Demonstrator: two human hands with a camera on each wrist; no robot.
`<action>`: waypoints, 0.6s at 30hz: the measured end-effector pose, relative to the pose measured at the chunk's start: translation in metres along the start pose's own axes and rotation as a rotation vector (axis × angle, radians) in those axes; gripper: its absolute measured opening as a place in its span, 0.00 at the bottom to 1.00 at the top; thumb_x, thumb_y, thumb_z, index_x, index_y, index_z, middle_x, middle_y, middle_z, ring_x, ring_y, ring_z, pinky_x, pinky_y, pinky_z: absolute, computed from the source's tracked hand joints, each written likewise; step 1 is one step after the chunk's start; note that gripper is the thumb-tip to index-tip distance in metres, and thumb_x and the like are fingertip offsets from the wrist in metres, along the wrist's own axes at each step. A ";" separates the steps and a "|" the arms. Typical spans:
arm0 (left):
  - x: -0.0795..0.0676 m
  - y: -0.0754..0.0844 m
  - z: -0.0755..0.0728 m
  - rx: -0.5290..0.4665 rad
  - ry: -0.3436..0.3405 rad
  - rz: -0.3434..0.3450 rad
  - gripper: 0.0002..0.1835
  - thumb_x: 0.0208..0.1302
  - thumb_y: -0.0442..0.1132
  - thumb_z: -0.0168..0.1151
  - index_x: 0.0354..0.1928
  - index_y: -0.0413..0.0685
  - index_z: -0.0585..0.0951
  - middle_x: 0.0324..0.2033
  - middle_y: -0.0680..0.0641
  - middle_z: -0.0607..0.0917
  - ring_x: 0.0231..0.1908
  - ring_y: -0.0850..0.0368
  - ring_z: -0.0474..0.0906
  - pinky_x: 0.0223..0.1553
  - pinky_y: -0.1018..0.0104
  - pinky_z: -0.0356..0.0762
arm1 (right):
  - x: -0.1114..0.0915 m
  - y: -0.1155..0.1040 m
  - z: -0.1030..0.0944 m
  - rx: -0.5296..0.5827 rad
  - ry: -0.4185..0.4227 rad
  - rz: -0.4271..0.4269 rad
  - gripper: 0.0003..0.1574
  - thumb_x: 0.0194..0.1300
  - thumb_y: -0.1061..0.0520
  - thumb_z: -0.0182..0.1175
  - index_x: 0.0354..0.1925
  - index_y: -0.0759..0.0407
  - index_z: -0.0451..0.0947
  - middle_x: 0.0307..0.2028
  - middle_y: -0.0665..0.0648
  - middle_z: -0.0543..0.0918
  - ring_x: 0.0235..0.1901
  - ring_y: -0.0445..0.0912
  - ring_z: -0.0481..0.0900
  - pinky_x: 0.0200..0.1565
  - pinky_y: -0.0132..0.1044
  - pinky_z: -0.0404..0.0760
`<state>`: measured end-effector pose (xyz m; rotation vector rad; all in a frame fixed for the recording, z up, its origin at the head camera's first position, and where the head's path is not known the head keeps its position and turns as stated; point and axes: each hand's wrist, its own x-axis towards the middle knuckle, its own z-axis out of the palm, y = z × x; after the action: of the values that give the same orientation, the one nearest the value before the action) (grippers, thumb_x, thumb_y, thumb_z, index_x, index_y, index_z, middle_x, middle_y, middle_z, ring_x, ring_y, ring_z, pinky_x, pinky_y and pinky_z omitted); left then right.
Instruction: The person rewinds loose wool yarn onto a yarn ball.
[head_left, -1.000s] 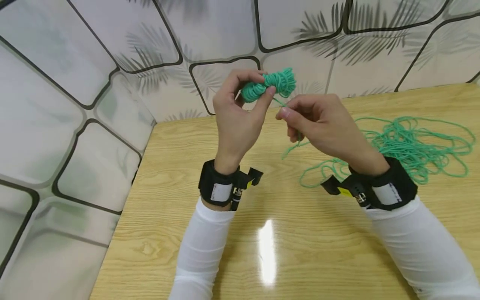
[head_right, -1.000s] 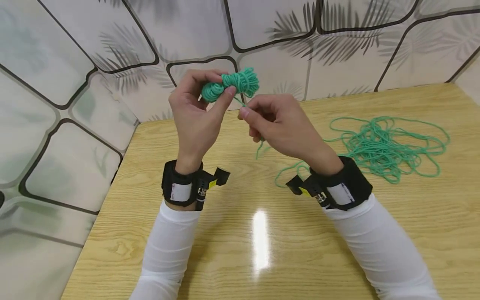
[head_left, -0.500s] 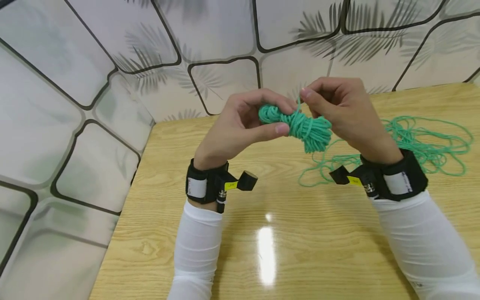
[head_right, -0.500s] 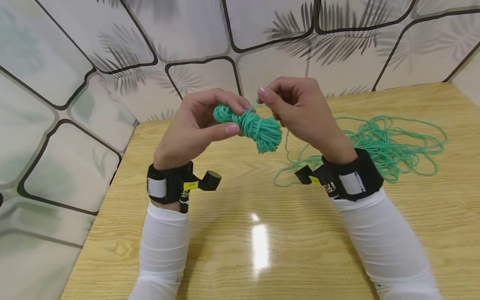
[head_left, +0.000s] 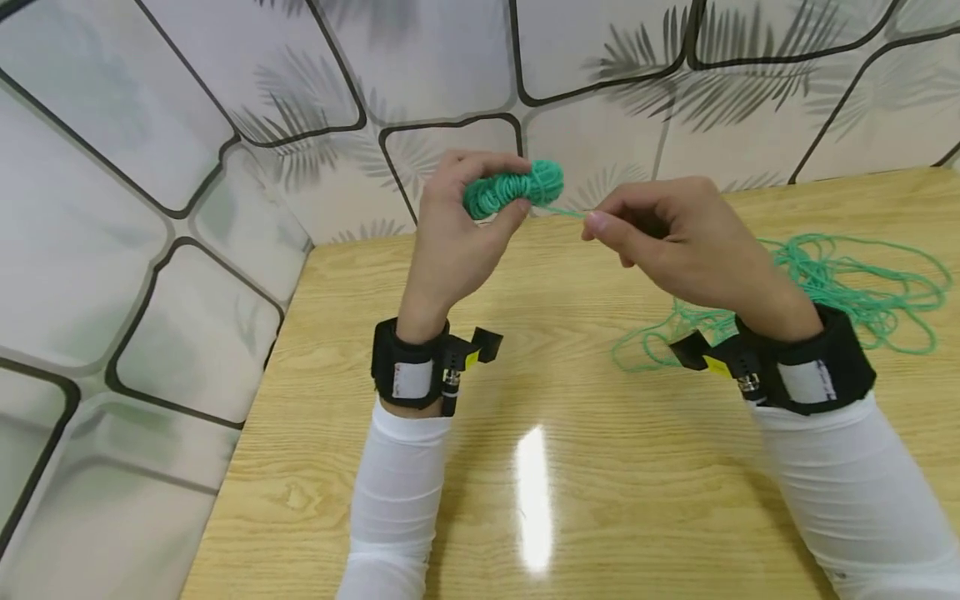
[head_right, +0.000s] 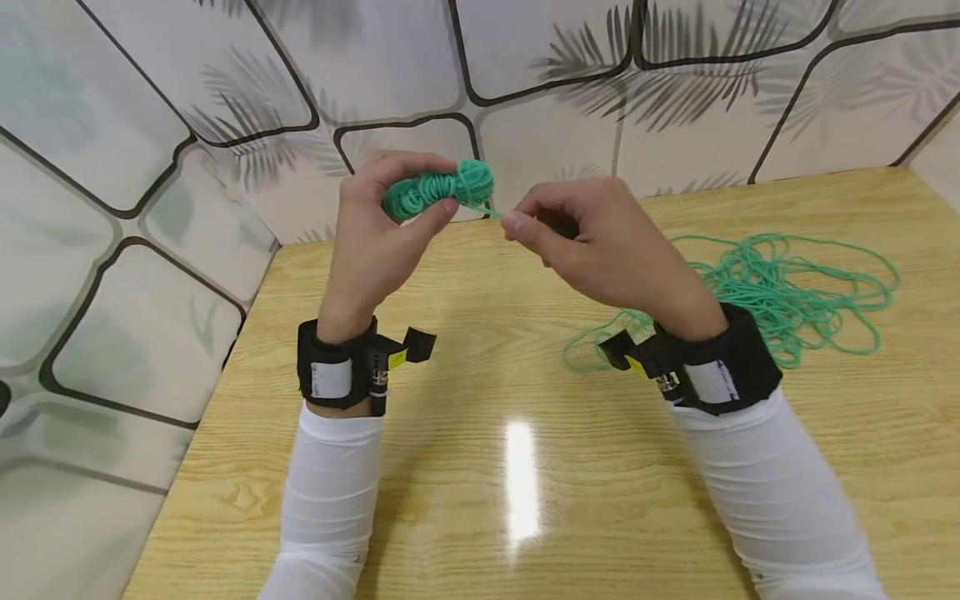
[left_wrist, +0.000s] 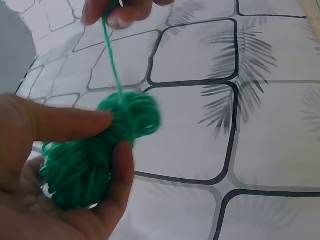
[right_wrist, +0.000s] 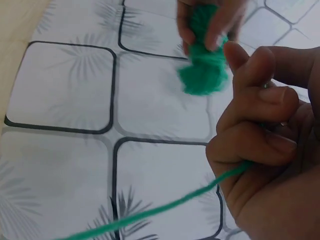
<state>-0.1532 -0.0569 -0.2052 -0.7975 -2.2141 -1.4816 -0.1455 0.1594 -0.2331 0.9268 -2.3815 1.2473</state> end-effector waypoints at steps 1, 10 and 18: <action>0.000 0.001 -0.002 0.011 -0.071 -0.017 0.12 0.55 0.30 0.61 0.43 0.36 0.79 0.41 0.43 0.75 0.43 0.55 0.69 0.46 0.69 0.67 | -0.001 0.000 -0.003 0.010 0.031 0.001 0.08 0.66 0.57 0.53 0.34 0.53 0.80 0.21 0.50 0.73 0.16 0.41 0.65 0.17 0.33 0.62; -0.003 -0.010 -0.002 -0.586 -0.462 0.056 0.09 0.53 0.28 0.62 0.37 0.37 0.75 0.38 0.41 0.78 0.35 0.50 0.76 0.40 0.55 0.74 | 0.002 0.005 0.000 0.226 0.100 0.007 0.06 0.63 0.62 0.55 0.32 0.60 0.79 0.20 0.56 0.72 0.15 0.43 0.63 0.18 0.35 0.62; 0.000 -0.007 0.003 -0.267 -0.046 0.028 0.09 0.53 0.29 0.62 0.36 0.36 0.74 0.39 0.41 0.77 0.40 0.50 0.75 0.44 0.60 0.74 | 0.000 -0.002 0.003 0.073 -0.001 -0.055 0.08 0.66 0.59 0.53 0.33 0.49 0.79 0.20 0.48 0.72 0.14 0.40 0.61 0.17 0.34 0.59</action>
<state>-0.1577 -0.0561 -0.2108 -0.9490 -2.0532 -1.7865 -0.1442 0.1565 -0.2337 1.0082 -2.3086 1.3208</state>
